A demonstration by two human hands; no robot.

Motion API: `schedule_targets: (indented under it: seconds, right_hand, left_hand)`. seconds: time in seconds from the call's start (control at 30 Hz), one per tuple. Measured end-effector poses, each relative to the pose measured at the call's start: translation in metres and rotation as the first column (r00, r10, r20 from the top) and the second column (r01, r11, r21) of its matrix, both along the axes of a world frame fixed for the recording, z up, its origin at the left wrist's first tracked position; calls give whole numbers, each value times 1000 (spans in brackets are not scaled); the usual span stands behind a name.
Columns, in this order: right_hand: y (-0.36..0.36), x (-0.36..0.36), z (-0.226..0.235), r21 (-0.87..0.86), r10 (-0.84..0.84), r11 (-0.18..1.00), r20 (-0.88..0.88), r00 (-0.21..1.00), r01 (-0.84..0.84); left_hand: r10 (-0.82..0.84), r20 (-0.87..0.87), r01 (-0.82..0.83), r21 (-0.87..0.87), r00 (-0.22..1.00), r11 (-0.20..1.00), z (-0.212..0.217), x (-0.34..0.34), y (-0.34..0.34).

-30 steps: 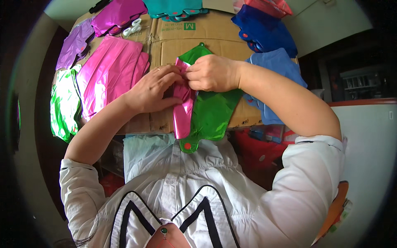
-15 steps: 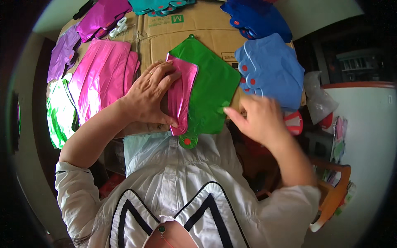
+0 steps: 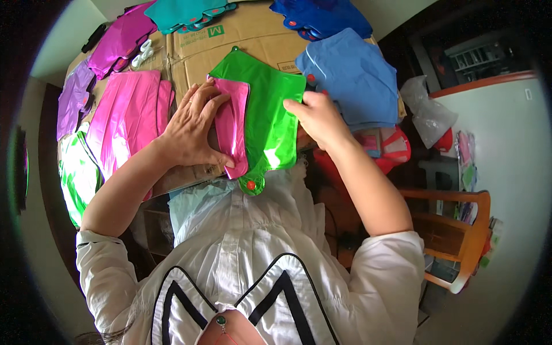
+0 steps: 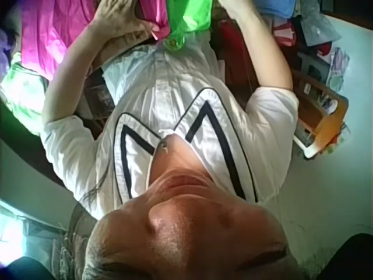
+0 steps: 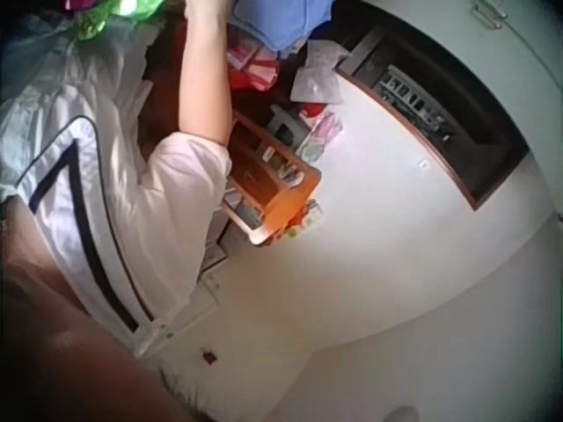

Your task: Folding and inserting star-shaped foil balloons into plastic retail packaging sleeves with cardboard headers.

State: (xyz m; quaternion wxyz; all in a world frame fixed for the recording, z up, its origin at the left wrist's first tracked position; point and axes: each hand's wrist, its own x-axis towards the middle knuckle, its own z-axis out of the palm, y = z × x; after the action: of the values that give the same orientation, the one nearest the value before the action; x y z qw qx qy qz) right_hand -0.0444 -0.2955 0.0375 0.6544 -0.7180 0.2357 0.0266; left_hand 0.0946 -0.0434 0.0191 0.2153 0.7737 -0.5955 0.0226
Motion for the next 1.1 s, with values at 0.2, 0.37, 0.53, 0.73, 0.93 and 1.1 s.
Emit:
schedule_targets:
  seconds: [0.2, 0.37, 0.53, 0.73, 0.93, 1.1]
  right_hand:
    - [-10, 48, -17, -320, 56, 947, 84, 995, -26]
    - [-14, 48, 0, -104, 149, 982, -107, 983, -160]
    - [-3, 15, 33, -179, 295, 912, -340, 893, -370]
    - [-9, 26, 26, -182, 288, 930, -183, 940, -320]
    - [-19, 60, 4, -381, 70, 919, -99, 993, -102]
    - [-24, 49, 2, -346, 276, 889, -118, 954, -300]
  left_hand:
    - [177, 64, -181, 54, 982, 982, -1, 4, -4]
    - [185, 79, -188, 45, 980, 981, -5, 7, -7]
    - [159, 78, -162, 42, 984, 986, -3, 7, -6]
    - [151, 53, -157, 135, 987, 978, 2, 8, -4]
    - [159, 26, -161, 119, 987, 980, -2, 11, -5]
    - [171, 29, -174, 163, 985, 971, 6, 7, -5]
